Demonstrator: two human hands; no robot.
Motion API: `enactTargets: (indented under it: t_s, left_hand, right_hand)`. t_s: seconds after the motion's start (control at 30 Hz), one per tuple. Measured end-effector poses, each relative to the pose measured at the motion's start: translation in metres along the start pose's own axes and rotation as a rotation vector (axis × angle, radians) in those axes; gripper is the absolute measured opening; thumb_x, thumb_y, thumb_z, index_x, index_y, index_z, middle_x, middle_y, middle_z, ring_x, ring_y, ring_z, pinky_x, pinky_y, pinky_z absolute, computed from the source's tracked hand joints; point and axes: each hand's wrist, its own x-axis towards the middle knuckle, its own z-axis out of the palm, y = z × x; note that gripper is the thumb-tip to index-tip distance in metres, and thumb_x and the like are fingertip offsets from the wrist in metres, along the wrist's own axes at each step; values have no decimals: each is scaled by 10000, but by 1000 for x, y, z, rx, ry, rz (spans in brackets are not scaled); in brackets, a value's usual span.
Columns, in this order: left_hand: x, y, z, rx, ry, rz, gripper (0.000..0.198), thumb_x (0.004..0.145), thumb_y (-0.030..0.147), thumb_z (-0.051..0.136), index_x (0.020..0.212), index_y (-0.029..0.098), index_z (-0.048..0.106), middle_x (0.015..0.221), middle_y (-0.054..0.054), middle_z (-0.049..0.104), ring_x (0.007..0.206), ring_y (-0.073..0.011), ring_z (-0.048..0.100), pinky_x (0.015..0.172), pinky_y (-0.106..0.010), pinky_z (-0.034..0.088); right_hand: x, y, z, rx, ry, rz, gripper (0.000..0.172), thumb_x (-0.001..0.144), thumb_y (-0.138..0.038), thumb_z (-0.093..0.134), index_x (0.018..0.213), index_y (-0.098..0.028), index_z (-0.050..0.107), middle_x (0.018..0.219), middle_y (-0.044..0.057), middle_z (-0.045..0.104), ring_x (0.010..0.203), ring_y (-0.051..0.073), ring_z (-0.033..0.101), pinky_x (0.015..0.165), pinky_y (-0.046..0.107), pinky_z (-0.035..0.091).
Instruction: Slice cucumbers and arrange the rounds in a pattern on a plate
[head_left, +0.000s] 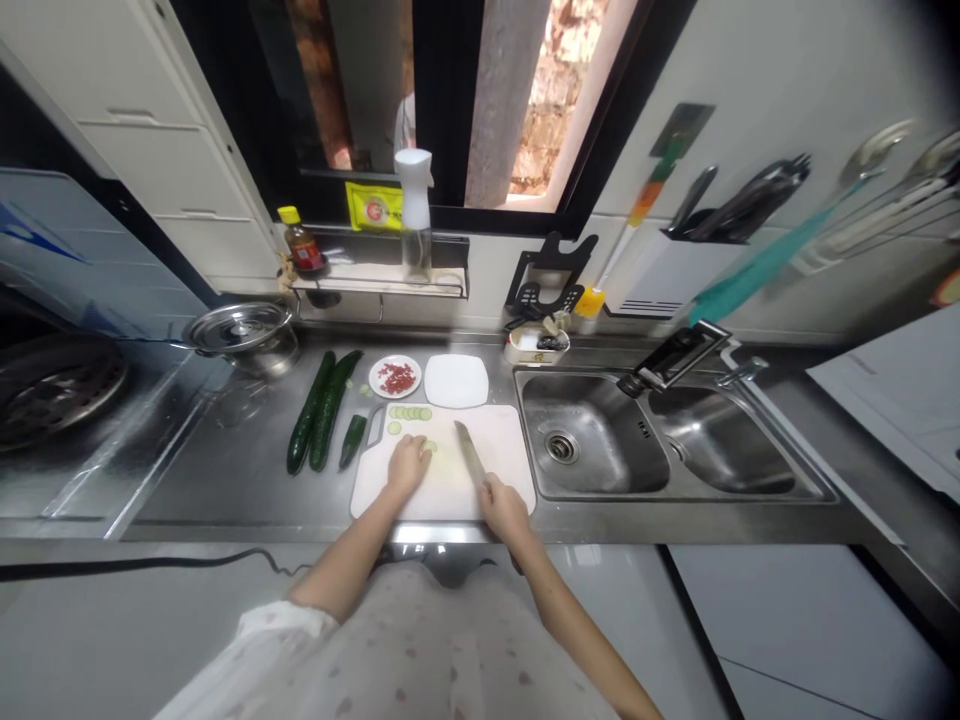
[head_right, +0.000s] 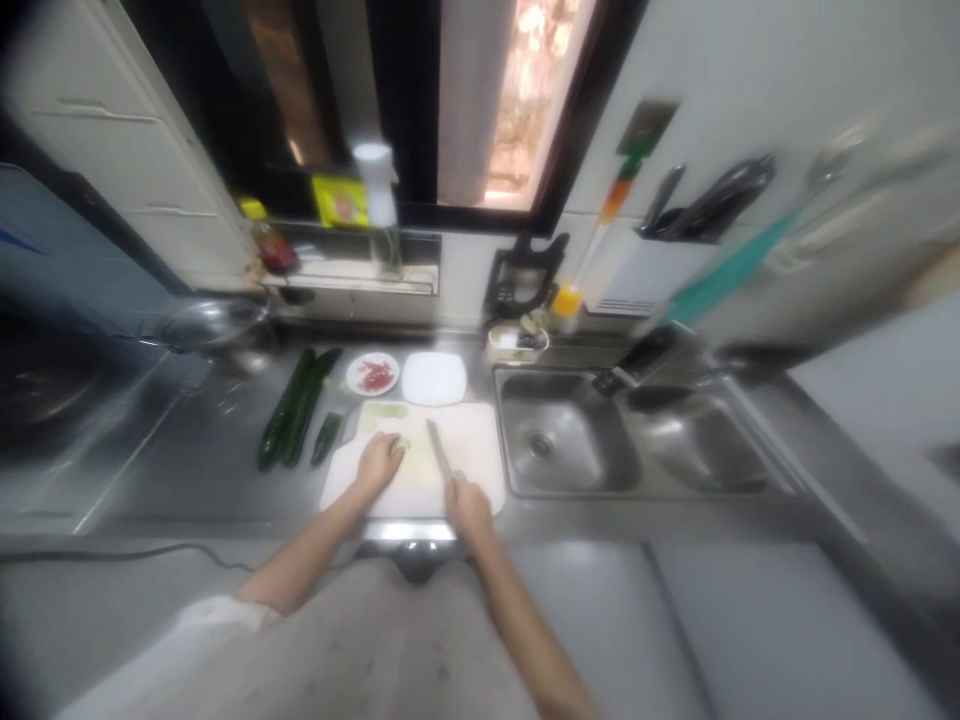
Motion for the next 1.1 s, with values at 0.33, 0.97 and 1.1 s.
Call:
enactTargets:
  t_s: [0.33,0.97,1.1]
  left_hand:
    - [3,7,-1,0,18,-58,209,842,228,543,1024,200,642,1025,-80,604,1007,-210,557,876,-292,401]
    - [19,-27,-34,-254,184,-298,122,774,255,618,825,164,680,789,-35,694,730,-144,618,678,-218,411]
    - [27,-37,-43,-163,211,-335,142,785,217,574,834,163,695,785,-43,696,731,-149,617,684,-222,408]
  right_hand:
    - [9,2,0,-17,26,-8,332,995,-327,270,1160,-195,526,928,74,691,882,177,632,672,233,346]
    - [15,-1,4,3,20,-27,326,984,-313,294,1146,-181,543,898,73,689,842,179,632,639,250,310]
    - [15,-1,3,3,13,-23,325,982,-307,298,1146,-181,549,913,79,691,850,177,631,649,251,314]
